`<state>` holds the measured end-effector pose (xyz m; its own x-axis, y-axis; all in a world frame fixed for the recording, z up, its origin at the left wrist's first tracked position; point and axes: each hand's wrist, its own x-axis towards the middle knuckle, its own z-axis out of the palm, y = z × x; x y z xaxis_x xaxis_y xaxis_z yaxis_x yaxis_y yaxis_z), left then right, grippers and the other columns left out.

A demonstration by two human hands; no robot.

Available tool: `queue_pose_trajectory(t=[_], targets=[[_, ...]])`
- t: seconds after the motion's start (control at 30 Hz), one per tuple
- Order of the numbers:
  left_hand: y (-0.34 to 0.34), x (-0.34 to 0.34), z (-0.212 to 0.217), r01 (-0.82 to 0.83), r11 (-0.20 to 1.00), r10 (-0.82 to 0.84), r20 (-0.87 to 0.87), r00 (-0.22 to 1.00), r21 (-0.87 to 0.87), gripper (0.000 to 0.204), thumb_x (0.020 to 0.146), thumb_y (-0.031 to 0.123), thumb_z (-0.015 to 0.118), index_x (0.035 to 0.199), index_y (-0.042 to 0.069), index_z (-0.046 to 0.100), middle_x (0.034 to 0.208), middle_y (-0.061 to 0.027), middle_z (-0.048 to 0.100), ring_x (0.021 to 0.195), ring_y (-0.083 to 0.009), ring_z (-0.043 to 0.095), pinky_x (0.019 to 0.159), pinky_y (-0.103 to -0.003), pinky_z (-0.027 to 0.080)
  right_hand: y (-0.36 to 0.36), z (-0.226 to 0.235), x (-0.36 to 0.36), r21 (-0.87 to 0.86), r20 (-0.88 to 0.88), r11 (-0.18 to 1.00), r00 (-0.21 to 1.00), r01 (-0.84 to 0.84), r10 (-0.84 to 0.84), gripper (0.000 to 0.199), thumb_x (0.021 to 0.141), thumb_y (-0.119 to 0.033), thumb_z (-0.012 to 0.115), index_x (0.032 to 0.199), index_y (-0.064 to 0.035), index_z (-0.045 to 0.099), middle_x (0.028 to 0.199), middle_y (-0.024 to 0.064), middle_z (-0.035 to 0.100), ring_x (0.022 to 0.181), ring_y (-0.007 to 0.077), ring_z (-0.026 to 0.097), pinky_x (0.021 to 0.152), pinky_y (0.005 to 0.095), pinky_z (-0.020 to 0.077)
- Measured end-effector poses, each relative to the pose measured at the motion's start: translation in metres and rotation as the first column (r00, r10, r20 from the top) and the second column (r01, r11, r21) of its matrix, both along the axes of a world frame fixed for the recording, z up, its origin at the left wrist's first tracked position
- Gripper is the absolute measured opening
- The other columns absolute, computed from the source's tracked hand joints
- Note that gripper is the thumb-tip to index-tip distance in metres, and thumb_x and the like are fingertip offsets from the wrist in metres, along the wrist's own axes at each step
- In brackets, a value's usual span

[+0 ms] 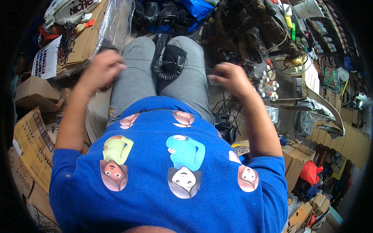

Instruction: Hand-stitching a black leather shoe component using needle and thread.

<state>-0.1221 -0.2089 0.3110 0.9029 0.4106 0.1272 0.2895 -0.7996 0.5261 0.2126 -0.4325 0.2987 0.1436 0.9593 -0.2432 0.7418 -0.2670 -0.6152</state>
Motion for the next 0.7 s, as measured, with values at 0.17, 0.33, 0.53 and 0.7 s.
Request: queue_pose_trajectory(t=[0.17,0.33,0.53,0.7], targets=[[0.087,-0.145,0.050,-0.636,0.656,0.697,-0.003,0.717,0.406,0.018,0.083,0.017,0.063,0.090,0.001,0.066,0.083,-0.0135,0.060,0.080,-0.0267,0.058,0.072,-0.033,0.045,-0.148,-0.039,0.143,-0.130,0.590,0.855,0.732,0.502,-0.340,0.027,0.075,-0.025,0.070,0.093,-0.0060,0.066,0.087,0.0153,0.064,0.082,0.0313,0.063,0.073,0.0405,0.0481],[0.065,-0.081,0.018,-0.584,0.725,0.621,0.020,0.784,0.365,0.027,0.081,0.017,0.064,0.104,0.003,0.065,0.096,-0.0138,0.061,0.088,-0.0261,0.059,0.080,-0.034,0.046,-0.144,-0.069,0.135,-0.231,0.422,0.914,0.880,0.335,-0.216,0.029,0.077,-0.022,0.067,0.102,-0.0066,0.065,0.087,0.0154,0.063,0.080,0.0328,0.062,0.076,0.0394,0.0478],[-0.025,0.090,-0.015,0.204,0.941,-0.148,0.216,0.965,-0.270,0.031,0.077,0.018,0.067,0.106,0.007,0.065,0.112,-0.0128,0.061,0.106,-0.0275,0.057,0.091,-0.035,0.044,0.029,-0.010,-0.018,0.162,-0.294,0.975,0.951,0.151,-0.098,0.015,0.077,-0.002,0.066,0.093,-0.0027,0.067,0.092,0.0034,0.062,0.085,0.0118,0.058,0.076,0.0250,0.0460],[-0.019,0.133,-0.022,0.277,0.918,-0.317,-0.102,0.943,-0.284,0.028,0.077,0.019,0.069,0.100,0.004,0.066,0.102,-0.0118,0.061,0.096,-0.0239,0.059,0.084,-0.032,0.045,0.053,-0.004,-0.034,0.129,-0.312,0.985,0.948,0.112,-0.067,0.012,0.077,0.000,0.066,0.088,-0.0056,0.068,0.085,0.0007,0.058,0.081,0.0091,0.057,0.070,0.0234,0.0463]])
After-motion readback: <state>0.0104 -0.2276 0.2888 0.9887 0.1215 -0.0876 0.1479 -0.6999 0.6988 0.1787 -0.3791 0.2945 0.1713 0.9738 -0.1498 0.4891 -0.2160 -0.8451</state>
